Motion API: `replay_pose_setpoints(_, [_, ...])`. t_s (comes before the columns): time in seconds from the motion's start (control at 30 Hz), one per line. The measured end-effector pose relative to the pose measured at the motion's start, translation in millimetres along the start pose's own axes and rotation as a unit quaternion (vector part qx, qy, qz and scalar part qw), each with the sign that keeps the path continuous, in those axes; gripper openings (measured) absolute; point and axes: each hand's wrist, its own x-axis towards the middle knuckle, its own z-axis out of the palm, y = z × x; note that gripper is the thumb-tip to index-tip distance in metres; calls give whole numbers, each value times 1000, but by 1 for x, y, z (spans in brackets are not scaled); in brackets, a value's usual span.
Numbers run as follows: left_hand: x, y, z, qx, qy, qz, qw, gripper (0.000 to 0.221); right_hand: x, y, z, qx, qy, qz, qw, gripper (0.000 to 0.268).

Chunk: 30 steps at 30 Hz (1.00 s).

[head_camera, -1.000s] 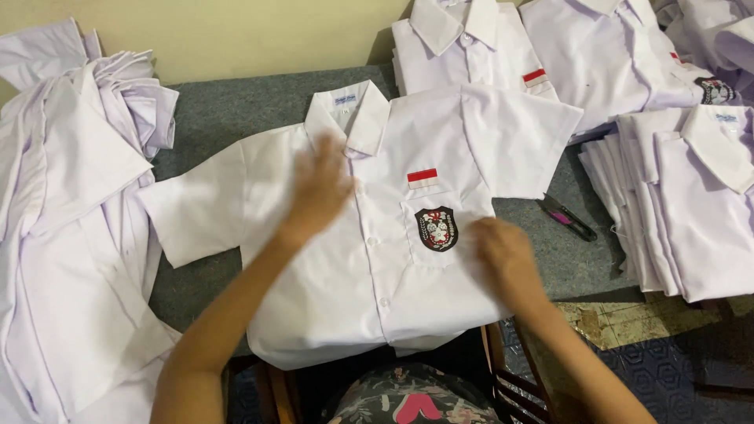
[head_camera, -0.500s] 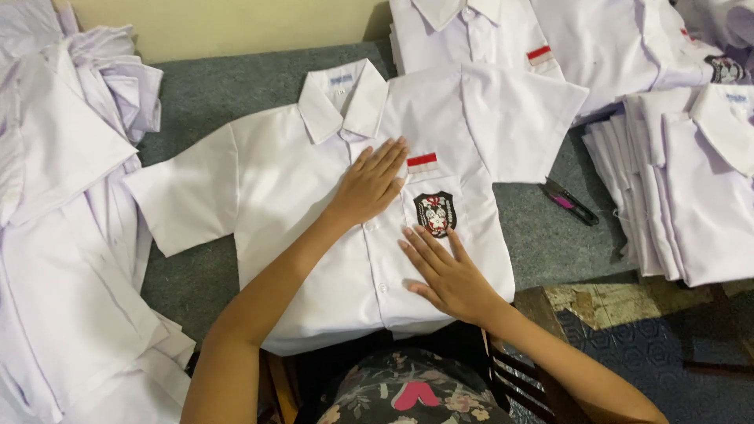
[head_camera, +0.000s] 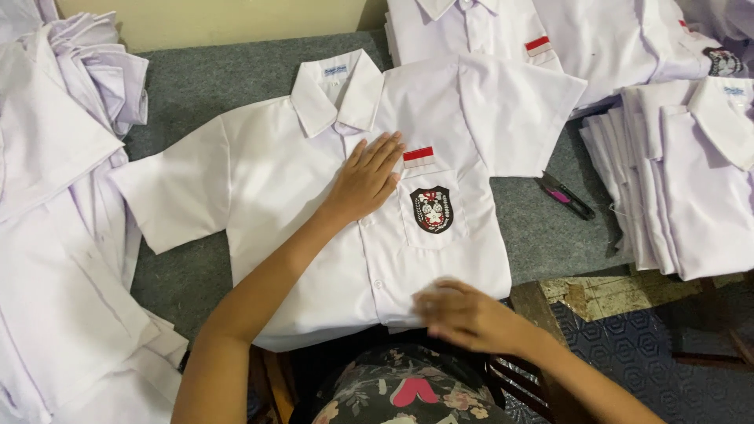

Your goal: Trimming loose threads from white shirts using scissors and then folding them neatly.

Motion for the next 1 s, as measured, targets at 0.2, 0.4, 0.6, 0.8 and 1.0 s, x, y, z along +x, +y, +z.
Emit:
replay_pose_setpoints(0.2, [27,33,19,-122,1,103,987,49,-33,51,-16,-331,63,133,932,50])
replay_pose_setpoints(0.4, [49,69,44,-65,67,150,984,44,-48,49,-17,-430,55,134,891,57])
replay_pose_setpoints(0.6, [84,55,61,-75,42,127,988,31,-81,55,-33,-435,124,203,868,38])
replay_pose_setpoints(0.8, [162,37,66,38,128,89,987,50,-93,58,-49,-492,165,238,821,27])
replay_pose_setpoints(1.0, [208,33,33,112,145,80,980,50,-109,77,-73,-508,131,318,789,45])
